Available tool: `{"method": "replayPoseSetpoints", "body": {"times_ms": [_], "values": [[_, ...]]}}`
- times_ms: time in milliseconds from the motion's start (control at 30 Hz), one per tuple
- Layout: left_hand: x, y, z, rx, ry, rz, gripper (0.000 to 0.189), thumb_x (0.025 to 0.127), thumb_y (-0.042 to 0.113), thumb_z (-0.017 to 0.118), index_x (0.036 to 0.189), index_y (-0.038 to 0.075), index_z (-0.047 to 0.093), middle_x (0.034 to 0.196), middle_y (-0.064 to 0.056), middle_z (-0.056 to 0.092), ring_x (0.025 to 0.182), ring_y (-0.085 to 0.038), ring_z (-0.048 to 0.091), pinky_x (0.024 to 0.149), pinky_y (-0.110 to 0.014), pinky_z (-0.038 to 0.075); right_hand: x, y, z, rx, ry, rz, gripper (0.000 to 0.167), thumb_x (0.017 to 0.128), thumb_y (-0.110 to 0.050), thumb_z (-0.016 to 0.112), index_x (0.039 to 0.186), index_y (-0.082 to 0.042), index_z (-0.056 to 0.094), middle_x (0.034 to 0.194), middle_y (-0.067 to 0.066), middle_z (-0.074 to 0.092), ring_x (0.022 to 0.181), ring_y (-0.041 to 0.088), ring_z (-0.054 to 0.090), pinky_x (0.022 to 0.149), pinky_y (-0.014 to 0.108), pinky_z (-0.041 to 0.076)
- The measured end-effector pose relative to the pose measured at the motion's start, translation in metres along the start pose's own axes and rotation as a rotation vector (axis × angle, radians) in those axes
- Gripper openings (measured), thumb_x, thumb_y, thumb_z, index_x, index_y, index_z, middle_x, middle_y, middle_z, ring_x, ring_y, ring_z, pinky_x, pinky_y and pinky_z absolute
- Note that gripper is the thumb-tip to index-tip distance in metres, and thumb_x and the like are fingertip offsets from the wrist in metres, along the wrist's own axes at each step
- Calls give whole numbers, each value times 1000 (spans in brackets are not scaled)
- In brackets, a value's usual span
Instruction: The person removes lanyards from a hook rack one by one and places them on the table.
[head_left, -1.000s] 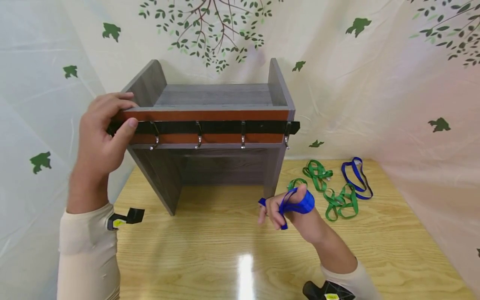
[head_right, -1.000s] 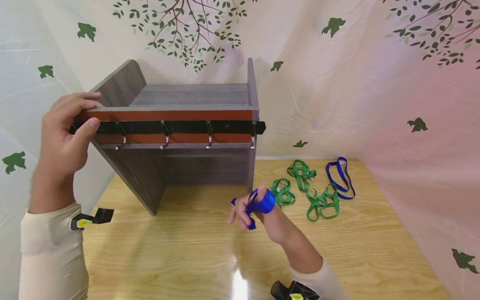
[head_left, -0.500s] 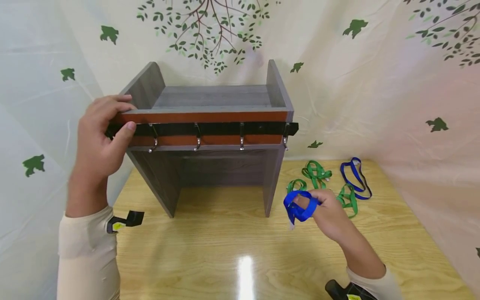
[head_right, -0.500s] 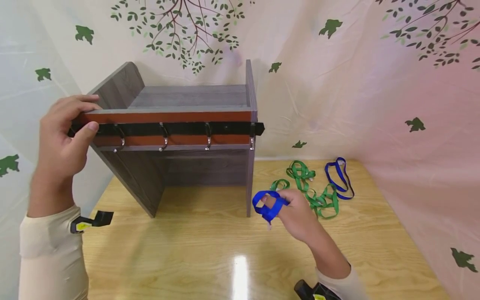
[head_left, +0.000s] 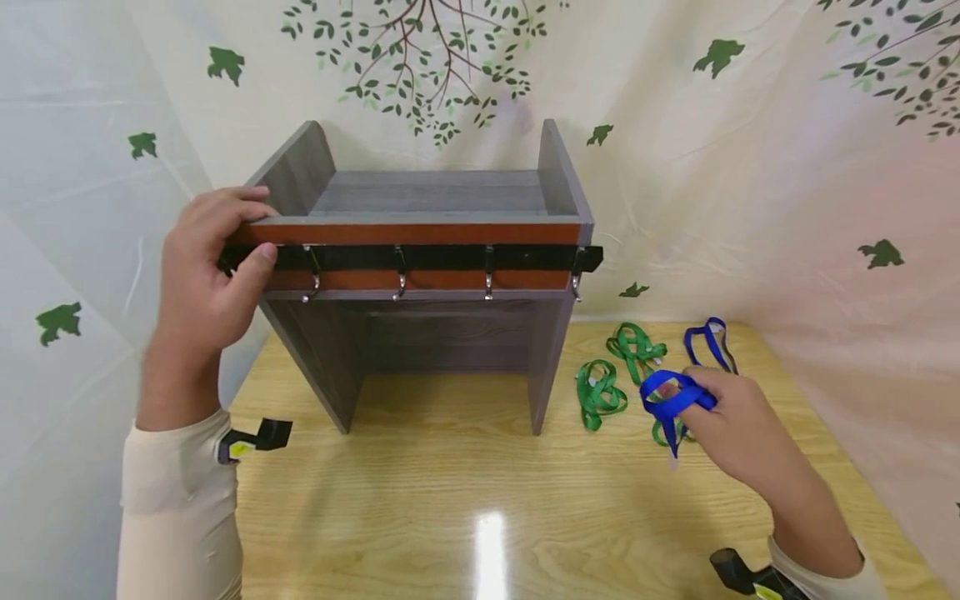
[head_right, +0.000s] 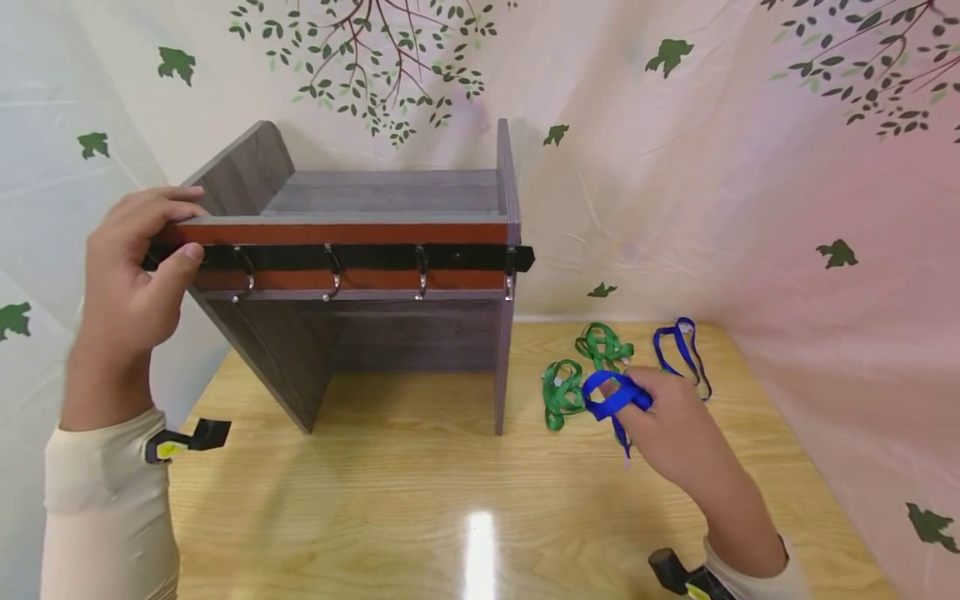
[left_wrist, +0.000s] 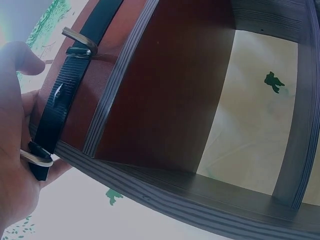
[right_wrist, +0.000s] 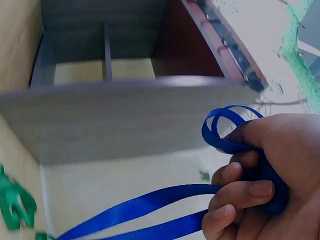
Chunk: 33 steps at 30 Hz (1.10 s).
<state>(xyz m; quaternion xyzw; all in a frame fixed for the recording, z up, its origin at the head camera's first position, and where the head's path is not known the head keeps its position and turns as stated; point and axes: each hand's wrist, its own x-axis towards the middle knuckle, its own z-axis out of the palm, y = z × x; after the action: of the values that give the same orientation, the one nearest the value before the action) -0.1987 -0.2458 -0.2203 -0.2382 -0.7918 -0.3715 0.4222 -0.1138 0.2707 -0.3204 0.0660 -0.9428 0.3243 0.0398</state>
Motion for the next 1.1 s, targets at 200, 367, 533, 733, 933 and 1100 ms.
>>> {"method": "replayPoseSetpoints", "body": {"times_ms": [200, 367, 533, 733, 933, 1100], "values": [[0, 0, 1, -2, 7, 1, 37, 85, 20, 61, 106, -6, 75, 119, 36, 65, 125, 7, 57, 110, -20, 39, -4, 29, -21, -87, -22, 77, 50, 108, -36, 54, 134, 4, 68, 93, 17, 68, 75, 22, 54, 59, 27, 38], [0, 0, 1, 0, 8, -7, 37, 84, 20, 60, 106, -6, 75, 118, 37, 65, 125, 7, 57, 110, -19, 39, -2, 49, -31, -120, -19, 104, 38, 110, -31, 51, 115, 1, 70, 75, 8, 59, 61, 13, 44, 54, 27, 35], [0, 0, 1, 11, 4, -7, 37, 85, 20, 61, 107, -6, 75, 118, 39, 64, 125, 8, 56, 109, -19, 39, 2, 73, -39, -146, -27, 144, 37, 109, -25, 47, 114, 6, 67, 73, 4, 52, 58, 13, 41, 53, 29, 33], [0, -1, 2, 5, 1, -2, 37, 84, 20, 61, 106, -6, 75, 119, 37, 64, 125, 8, 57, 109, -19, 39, 6, 103, -43, -120, 1, 169, 37, 109, -27, 47, 108, 5, 67, 71, 2, 51, 58, 13, 37, 54, 29, 29], [0, 0, 1, 32, -4, -6, 37, 85, 22, 60, 107, -4, 75, 118, 21, 70, 127, 6, 57, 110, -19, 39, 13, 132, -42, 1, -9, 143, 41, 110, -27, 49, 83, 2, 60, 61, -2, 49, 50, 12, 34, 49, 32, 30], [-1, -1, 1, 47, -17, 0, 38, 86, 23, 61, 109, -4, 75, 116, -20, 75, 128, 3, 57, 110, -19, 38, 12, 160, -39, 101, -108, 196, 36, 112, -22, 39, 89, -1, 57, 63, -2, 52, 52, 17, 40, 51, 34, 32]]}}
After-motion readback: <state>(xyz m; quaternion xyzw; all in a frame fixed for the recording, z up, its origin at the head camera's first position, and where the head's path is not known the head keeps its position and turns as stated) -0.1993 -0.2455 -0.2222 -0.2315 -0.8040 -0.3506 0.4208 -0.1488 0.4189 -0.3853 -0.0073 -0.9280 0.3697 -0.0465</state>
